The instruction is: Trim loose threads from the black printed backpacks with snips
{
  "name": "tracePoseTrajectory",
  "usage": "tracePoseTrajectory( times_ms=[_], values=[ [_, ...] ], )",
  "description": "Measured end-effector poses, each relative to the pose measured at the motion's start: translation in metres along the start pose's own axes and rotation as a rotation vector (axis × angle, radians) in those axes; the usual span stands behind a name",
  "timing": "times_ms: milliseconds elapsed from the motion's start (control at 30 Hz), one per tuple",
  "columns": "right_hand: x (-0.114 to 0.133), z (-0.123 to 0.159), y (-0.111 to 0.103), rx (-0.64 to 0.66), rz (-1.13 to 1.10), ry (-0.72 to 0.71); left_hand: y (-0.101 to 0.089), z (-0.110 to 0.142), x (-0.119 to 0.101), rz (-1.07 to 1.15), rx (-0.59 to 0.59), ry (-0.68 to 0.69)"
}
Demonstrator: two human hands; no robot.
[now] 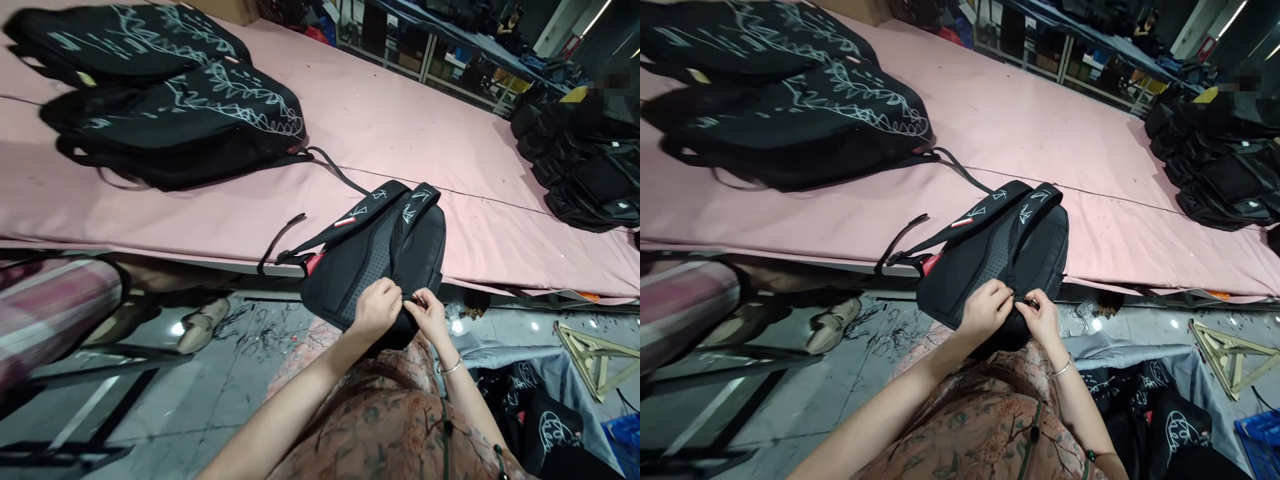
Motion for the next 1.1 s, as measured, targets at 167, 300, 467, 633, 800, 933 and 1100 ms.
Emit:
tracePoseTrajectory(
  times_ms=[167,300,467,633,800,933,1100],
  values=[
    [0.000,0.002,0.002,0.016,0.077,-0.063,0.008,0.010,-0.003,-0.180,-0.095,0.115],
    [-0.002,0.005,0.005,0.028,-0.033,-0.001,0.011,0.019,0.000,-0.121,-0.211,0.161],
    [-0.004,0.005,0.002,-0.058,-0.112,0.081,-0.007,0.016,0.011,0.092,-0.180,0.238],
    [-0.005,0.007,-0.009,-0.142,-0.115,0.093,-0.068,-0.015,0.071,-0.189,-0.317,-0.060],
    [0.017,0.015,-0.012,-0.265,-0.167,0.015,-0.121,-0.048,0.144,-0.491,-0.233,-0.563],
    [0.038,0.018,0.004,-0.094,-0.241,-0.017,-0.131,-0.062,0.157,-0.259,-0.204,-0.708],
    [0.050,0.007,0.049,0.212,-0.282,-0.007,-0.107,-0.052,0.129,0.060,-0.331,-0.732]
  ],
)
Point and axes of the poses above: each hand's wrist, its own z-axis away from the middle knuckle, its own y-axis out of the palm, x = y × z, the point moved 2 cm from there along -z, towards the middle knuckle, and after that the axes turned 13 degrees about -x, right-handed, at the moved point
